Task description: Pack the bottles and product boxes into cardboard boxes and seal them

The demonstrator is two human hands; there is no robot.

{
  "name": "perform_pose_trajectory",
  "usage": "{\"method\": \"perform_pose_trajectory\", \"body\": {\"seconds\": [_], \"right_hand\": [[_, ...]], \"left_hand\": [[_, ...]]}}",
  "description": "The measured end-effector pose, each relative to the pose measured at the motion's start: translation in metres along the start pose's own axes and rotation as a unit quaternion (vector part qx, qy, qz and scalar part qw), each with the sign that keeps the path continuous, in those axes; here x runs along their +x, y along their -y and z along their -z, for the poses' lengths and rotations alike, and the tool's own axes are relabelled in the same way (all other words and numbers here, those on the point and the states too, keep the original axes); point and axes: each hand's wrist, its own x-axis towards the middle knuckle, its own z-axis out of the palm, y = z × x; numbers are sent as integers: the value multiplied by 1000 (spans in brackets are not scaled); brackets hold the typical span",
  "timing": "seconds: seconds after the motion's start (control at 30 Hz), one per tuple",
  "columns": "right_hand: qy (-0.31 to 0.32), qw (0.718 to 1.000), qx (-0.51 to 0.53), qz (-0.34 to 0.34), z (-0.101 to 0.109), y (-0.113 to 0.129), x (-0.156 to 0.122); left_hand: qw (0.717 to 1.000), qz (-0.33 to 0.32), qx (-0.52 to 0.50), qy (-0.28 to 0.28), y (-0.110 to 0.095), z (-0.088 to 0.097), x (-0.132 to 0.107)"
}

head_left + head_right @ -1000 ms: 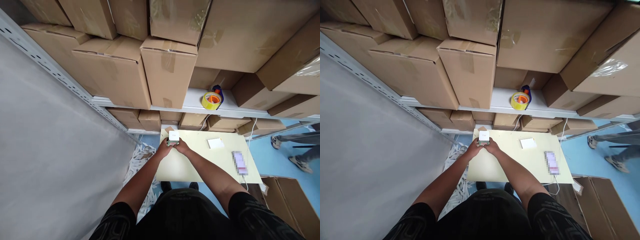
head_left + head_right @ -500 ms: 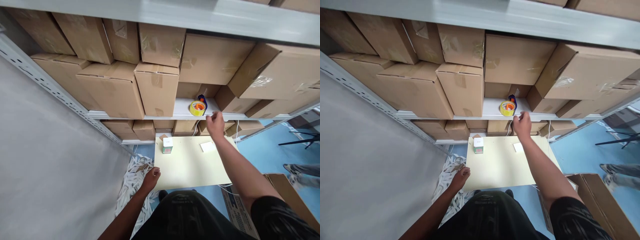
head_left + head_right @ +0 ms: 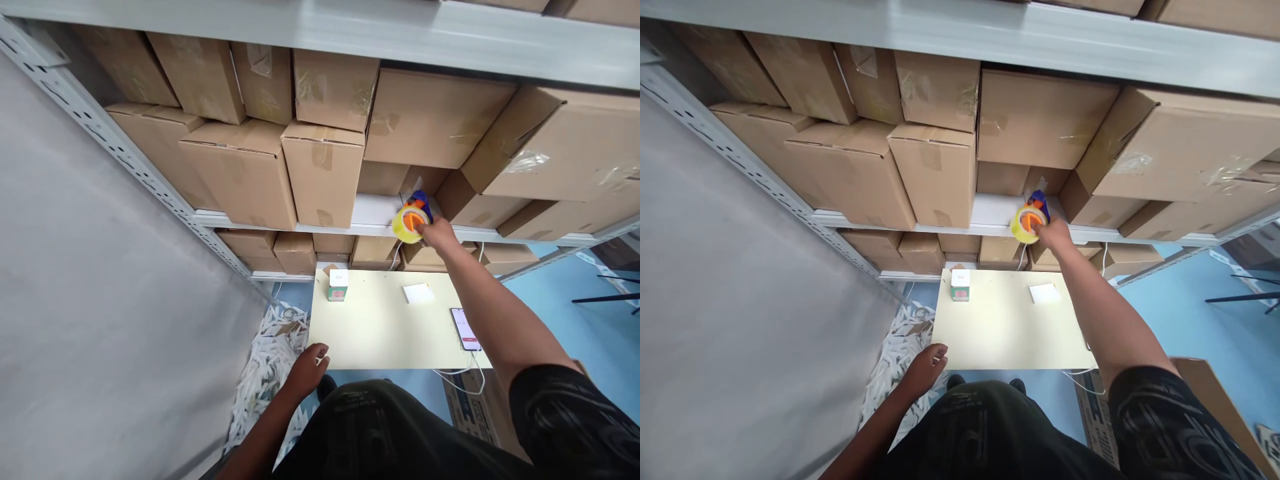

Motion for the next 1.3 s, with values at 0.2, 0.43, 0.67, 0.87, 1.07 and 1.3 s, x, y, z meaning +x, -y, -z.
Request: {"method": "perform_pose_trajectory", "body": {"seconds": [0.2,0.43,0.67,0.87,1.07,1.3], "right_hand": [[83,989,-57,-107,-5,-105,-158],[200,954,-197,-109,-50,-253,-237],[264,940,-195,-89,-54,-320,-222],[251,955,-153,-28,-21,-343,-210],[227,972,-47,38,1,-325,-198],[225,965,34,126,-32,-249,-207]], "left_hand": [[999,2,32,11,0,2,2],[999,8,47,-21,-43,-36,1],[997,24,59,-34,-94,-120,-28],[994,60,37,-85,-130,-162,-61],[979,93,10,-180,-139,-177,-102],[950,134,-30,-279,-130,-199,-171]]}}
